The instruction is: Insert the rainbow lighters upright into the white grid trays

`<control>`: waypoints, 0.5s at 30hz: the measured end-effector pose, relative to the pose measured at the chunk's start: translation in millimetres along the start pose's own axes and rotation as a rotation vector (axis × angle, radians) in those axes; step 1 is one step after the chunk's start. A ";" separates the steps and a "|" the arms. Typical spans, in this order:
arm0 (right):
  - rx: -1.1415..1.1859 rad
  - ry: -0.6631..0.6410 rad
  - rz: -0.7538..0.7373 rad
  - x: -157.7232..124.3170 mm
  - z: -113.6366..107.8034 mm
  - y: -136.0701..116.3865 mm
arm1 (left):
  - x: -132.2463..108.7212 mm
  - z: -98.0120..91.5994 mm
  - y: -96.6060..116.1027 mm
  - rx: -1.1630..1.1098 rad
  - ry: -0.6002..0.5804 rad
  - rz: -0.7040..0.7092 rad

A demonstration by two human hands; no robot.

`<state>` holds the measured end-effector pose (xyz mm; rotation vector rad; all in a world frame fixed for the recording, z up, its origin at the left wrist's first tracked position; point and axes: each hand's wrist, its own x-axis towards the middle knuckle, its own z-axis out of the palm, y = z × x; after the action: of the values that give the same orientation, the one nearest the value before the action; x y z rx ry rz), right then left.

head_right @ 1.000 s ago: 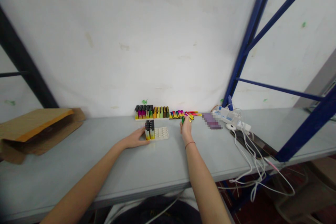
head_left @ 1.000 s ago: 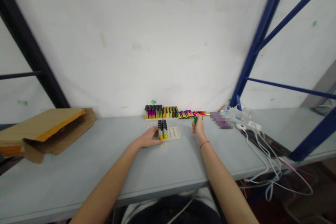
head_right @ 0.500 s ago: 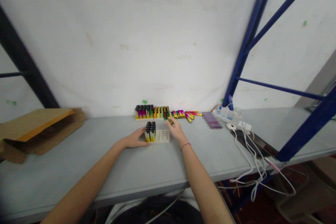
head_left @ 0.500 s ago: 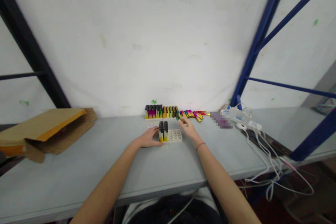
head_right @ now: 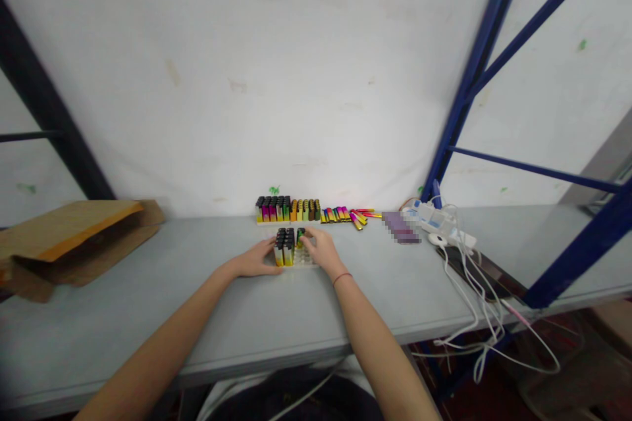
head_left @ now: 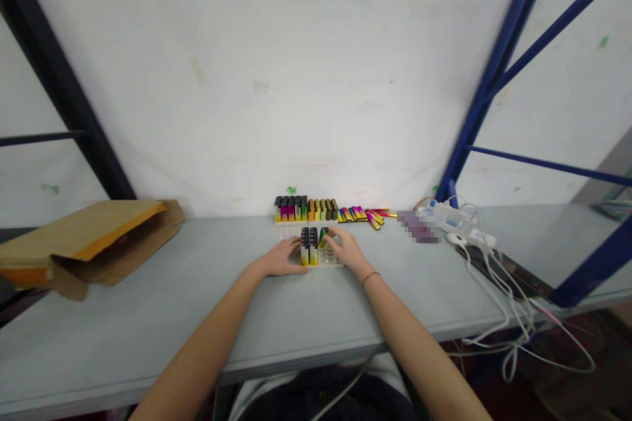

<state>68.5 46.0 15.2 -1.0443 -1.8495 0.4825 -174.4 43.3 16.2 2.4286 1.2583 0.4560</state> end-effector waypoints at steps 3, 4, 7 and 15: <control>-0.111 -0.025 -0.017 1.1 1.5 2.6 | -0.4 -0.2 0.1 0.006 -0.003 -0.002; -0.136 -0.049 -0.025 1.7 0.7 4.4 | -0.6 -0.1 -0.2 0.001 0.000 0.000; -0.202 -0.095 -0.019 5.1 -9.6 14.0 | -1.1 0.2 -1.3 -0.013 0.013 -0.001; -0.738 0.134 0.488 9.9 -64.7 53.6 | -2.3 -1.0 1.9 -0.002 -0.003 -0.036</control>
<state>146.9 77.9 15.4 -1.9923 -1.6676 -0.0263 -174.7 40.5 17.7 2.3997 1.2975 0.4435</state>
